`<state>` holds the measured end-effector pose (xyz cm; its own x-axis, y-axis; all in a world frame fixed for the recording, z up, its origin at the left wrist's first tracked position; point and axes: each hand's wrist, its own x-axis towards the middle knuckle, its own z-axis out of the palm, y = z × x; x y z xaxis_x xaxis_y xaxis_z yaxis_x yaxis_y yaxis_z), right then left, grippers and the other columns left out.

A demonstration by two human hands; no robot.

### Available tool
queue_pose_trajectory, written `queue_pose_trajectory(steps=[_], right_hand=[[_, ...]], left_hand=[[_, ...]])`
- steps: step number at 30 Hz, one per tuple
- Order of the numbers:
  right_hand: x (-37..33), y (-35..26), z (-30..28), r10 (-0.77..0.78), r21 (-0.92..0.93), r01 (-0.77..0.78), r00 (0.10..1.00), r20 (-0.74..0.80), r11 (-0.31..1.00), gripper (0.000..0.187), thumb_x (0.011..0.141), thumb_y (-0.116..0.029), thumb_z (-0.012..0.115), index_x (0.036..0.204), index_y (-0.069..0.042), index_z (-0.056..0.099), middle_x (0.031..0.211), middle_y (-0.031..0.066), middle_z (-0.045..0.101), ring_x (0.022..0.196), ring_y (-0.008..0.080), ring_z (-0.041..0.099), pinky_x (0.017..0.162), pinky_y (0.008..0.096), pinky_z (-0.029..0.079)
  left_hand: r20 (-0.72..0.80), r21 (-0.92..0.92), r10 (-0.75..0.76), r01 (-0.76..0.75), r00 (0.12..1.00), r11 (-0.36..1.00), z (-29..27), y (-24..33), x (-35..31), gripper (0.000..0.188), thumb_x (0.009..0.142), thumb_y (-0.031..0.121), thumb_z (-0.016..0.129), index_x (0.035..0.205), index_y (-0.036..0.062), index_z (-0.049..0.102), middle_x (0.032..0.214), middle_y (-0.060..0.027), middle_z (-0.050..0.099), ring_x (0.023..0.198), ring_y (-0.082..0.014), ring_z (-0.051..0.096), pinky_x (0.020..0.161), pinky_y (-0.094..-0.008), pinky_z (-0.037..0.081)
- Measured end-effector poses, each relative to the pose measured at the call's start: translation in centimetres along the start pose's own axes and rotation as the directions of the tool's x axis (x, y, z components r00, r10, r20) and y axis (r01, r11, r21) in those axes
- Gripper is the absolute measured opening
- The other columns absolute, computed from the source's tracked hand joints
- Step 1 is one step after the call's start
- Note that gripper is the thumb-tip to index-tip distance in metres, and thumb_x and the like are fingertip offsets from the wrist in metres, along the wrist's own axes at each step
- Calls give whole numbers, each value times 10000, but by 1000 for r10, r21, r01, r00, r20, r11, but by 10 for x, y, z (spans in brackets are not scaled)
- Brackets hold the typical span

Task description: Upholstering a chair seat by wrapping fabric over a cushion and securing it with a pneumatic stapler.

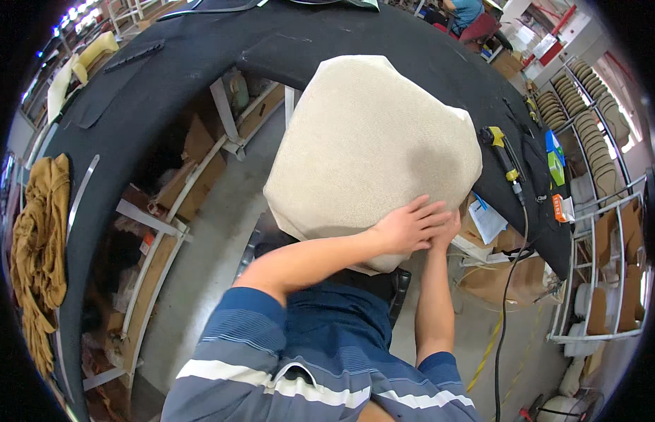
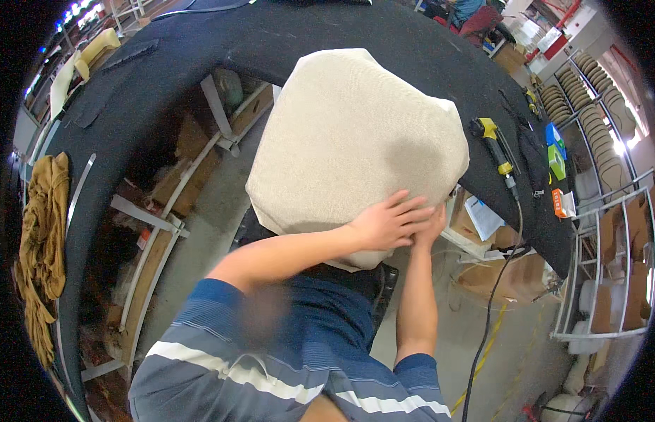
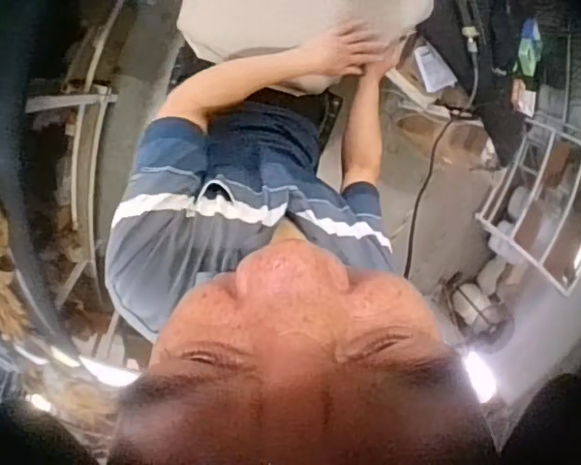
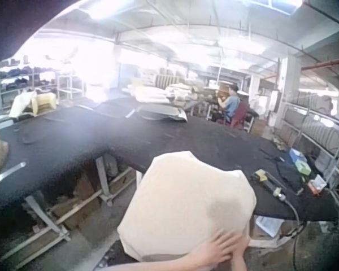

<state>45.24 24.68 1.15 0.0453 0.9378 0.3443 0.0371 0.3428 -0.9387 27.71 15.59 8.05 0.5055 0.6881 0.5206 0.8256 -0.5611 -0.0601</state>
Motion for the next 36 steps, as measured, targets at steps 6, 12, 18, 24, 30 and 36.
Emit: queue_pose_trajectory(steps=[6, 12, 18, 24, 30, 36], right_hand=[[8, 0, -7, 146, 78, -136, 979, -140, 988, 359, 1085, -252, 479, 1222, 35, 647, 1121, 106, 716, 977, 185, 688, 855, 315, 543], [-2, -12, 18, 133, 81, -119, 971, -199, 990, 369, 1103, -249, 469, 1244, 33, 660, 1136, 80, 721, 989, 167, 663, 896, 313, 515], [-3, -8, 19, 265, 240, -218, 946, -184, 946, 368, 1100, -246, 491, 1282, 28, 655, 1161, 68, 712, 1016, 144, 647, 910, 305, 509], [-3, -19, 27, 337, 317, -274, 928, -161, 908, 381, 1093, -259, 512, 1301, 32, 645, 1156, 60, 708, 997, 143, 650, 888, 291, 509], [-5, 2, 17, 85, -55, -95, 983, -163, 994, 413, 1094, -275, 499, 1322, 42, 634, 1239, 115, 700, 1074, 183, 659, 940, 321, 503], [-7, -17, 9, 237, 129, -213, 948, -213, 969, 427, 1119, -301, 455, 1283, 52, 628, 1165, 96, 707, 1014, 182, 652, 912, 350, 503]], left_hand=[[-122, 62, -529, 538, 840, 841, -65, -138, -106, 653, 981, 426, 605, 1563, 191, 427, 1631, -172, 356, 1533, -329, 278, 1240, -558, 202], [-152, -270, -917, 877, 369, 397, -69, -180, -145, 679, 1061, 463, 460, 1561, 16, 357, 1621, -227, 358, 1471, -407, 384, 1188, -463, 333], [-250, -72, -903, 923, 350, 378, -59, -170, -94, 689, 1096, 472, 338, 1609, 18, 263, 1694, -206, 210, 1576, -363, 174, 1245, -580, 146], [-158, 187, -576, 597, 802, 780, -32, -84, 33, 705, 1085, 487, 371, 1650, 101, 200, 1726, -162, 117, 1594, -383, 64, 1233, -657, 76], [-104, 20, -246, 249, 964, 968, -5, 0, 86, 627, 1023, 477, 500, 1579, 199, 417, 1687, -106, 282, 1580, -350, 165, 1243, -631, 127], [6, 11, -321, 321, 947, 947, -32, -84, -16, 650, 973, 384, 638, 1561, 190, 440, 1646, -168, 333, 1562, -341, 219, 1247, -562, 163]])
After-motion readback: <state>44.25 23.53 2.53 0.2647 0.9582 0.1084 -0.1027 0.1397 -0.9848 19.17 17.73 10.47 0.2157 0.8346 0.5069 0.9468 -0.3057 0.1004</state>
